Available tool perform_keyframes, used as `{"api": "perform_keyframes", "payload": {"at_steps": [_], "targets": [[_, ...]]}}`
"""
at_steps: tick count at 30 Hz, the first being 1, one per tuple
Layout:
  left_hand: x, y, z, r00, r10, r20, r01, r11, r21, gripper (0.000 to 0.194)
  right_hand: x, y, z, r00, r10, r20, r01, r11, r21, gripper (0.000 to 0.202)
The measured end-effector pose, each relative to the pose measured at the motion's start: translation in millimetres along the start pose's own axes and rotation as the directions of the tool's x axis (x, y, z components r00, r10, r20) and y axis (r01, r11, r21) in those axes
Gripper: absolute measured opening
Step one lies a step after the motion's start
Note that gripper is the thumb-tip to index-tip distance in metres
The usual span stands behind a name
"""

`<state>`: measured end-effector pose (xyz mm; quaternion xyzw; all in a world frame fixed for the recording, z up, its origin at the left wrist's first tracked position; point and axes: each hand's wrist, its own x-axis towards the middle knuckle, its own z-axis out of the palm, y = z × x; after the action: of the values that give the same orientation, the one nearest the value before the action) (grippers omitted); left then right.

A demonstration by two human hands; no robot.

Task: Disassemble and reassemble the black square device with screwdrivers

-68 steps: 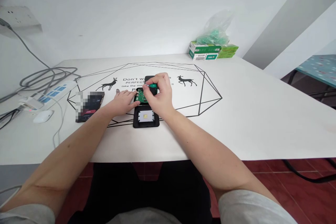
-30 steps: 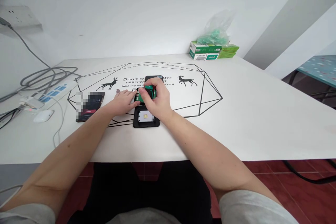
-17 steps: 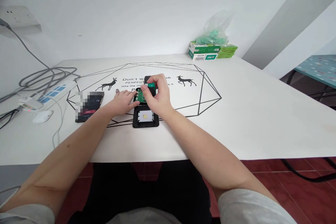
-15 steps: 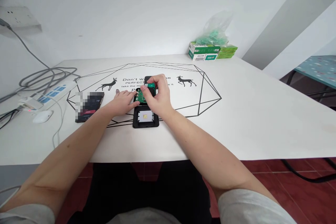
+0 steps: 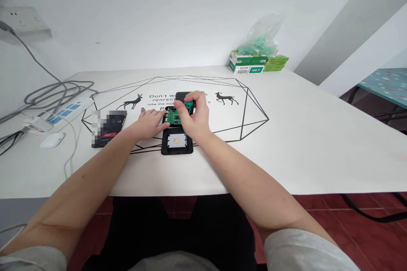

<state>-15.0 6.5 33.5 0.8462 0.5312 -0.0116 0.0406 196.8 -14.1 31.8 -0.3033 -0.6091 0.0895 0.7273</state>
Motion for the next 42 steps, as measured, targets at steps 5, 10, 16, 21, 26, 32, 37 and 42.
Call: {"api": "perform_keyframes", "payload": {"at_steps": [5, 10, 16, 21, 26, 32, 37, 42], "targets": [[1, 0, 0.4, 1.000, -0.013, 0.001, 0.013, 1.000, 0.000, 0.071, -1, -2, -2, 0.997, -0.047, 0.066, 0.045, 0.999, 0.030, 0.033], [3, -3, 3.6, 1.000, -0.006, -0.009, 0.006, 1.000, -0.008, 0.066, 0, -5, -7, 0.990, 0.057, 0.131, -0.070, 0.993, 0.097, 0.034], [1, -2, 2.0, 1.000, -0.002, -0.012, 0.002, 1.000, -0.012, 0.066, 6, -4, -9, 0.970, -0.156, 0.189, 0.165, 0.986, -0.031, 0.017], [1, -3, 3.2, 1.000, 0.004, -0.016, -0.004, 1.000, -0.025, 0.065, 14, -1, -11, 0.939, -0.267, 0.216, 0.295, 0.949, -0.113, 0.011], [3, -4, 4.5, 0.998, 0.006, -0.060, -0.008, 0.999, -0.034, 0.064, 16, 3, -13, 0.938, -0.241, 0.249, 0.297, 0.929, -0.221, 0.012], [-8, 9, -8.5, 0.960, 0.257, -0.108, -0.268, 0.958, -0.103, 0.042, 13, 5, -10, 0.969, -0.152, 0.196, 0.196, 0.953, -0.231, 0.016], [-19, 26, -8.8, 0.941, 0.338, -0.010, -0.335, 0.930, -0.151, 0.043, 30, 39, -21, 0.975, 0.220, -0.039, -0.223, 0.961, -0.163, 0.027], [-20, 33, -5.4, 0.922, 0.387, -0.034, -0.386, 0.904, -0.186, 0.036, 49, 79, -54, 0.759, 0.647, -0.072, -0.639, 0.717, -0.279, 0.033]]}}
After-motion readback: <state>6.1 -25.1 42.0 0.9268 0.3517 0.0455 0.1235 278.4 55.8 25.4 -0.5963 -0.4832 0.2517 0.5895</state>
